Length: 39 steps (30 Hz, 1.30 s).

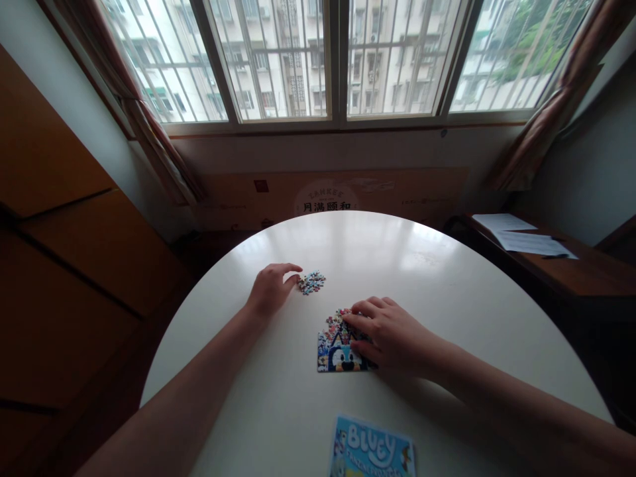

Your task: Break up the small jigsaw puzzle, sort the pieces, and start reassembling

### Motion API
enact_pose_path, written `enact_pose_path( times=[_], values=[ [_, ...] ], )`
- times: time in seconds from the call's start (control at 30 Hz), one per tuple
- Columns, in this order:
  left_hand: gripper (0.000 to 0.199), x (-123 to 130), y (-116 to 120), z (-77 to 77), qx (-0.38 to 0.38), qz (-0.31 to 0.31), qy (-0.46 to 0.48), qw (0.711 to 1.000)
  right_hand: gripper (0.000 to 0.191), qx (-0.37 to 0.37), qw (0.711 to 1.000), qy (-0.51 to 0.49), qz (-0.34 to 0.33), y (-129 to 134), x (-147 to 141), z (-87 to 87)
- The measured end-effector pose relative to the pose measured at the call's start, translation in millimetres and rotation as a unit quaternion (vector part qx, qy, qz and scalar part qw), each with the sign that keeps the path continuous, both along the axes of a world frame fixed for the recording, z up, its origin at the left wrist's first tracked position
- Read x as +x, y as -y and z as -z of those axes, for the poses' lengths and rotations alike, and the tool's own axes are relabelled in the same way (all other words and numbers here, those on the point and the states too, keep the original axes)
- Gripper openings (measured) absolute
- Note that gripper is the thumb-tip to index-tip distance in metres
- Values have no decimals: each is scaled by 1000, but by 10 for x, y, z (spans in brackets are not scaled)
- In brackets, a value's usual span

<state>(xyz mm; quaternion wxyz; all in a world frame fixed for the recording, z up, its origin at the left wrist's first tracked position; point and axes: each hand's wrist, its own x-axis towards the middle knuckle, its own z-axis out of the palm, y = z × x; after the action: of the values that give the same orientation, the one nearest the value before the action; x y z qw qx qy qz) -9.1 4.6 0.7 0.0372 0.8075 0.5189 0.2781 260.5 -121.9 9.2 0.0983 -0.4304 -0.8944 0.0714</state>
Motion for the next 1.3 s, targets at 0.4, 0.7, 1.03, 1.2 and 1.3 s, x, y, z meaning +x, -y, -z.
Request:
enact_pose_path(
  times=[0.4, 0.7, 1.03, 1.2, 1.3],
  values=[
    [11, 520, 619, -123, -61, 158, -126, 978, 45, 3, 1000, -8, -2, 71, -51, -4],
    [8, 549, 617, -67, -95, 147, -87, 981, 45, -11, 1000, -11, -4, 92, -38, -27],
    [13, 568, 647, -66, -97, 146, -67, 982, 49, -21, 1000, -17, -3, 88, -34, -18],
    [21, 602, 675, -62, -92, 161, -98, 978, 46, -19, 1000, -18, -5, 81, -40, -5],
    [20, 620, 675, -50, -85, 171, -100, 976, 46, -18, 1000, -21, -5, 83, -44, -2]
  ],
)
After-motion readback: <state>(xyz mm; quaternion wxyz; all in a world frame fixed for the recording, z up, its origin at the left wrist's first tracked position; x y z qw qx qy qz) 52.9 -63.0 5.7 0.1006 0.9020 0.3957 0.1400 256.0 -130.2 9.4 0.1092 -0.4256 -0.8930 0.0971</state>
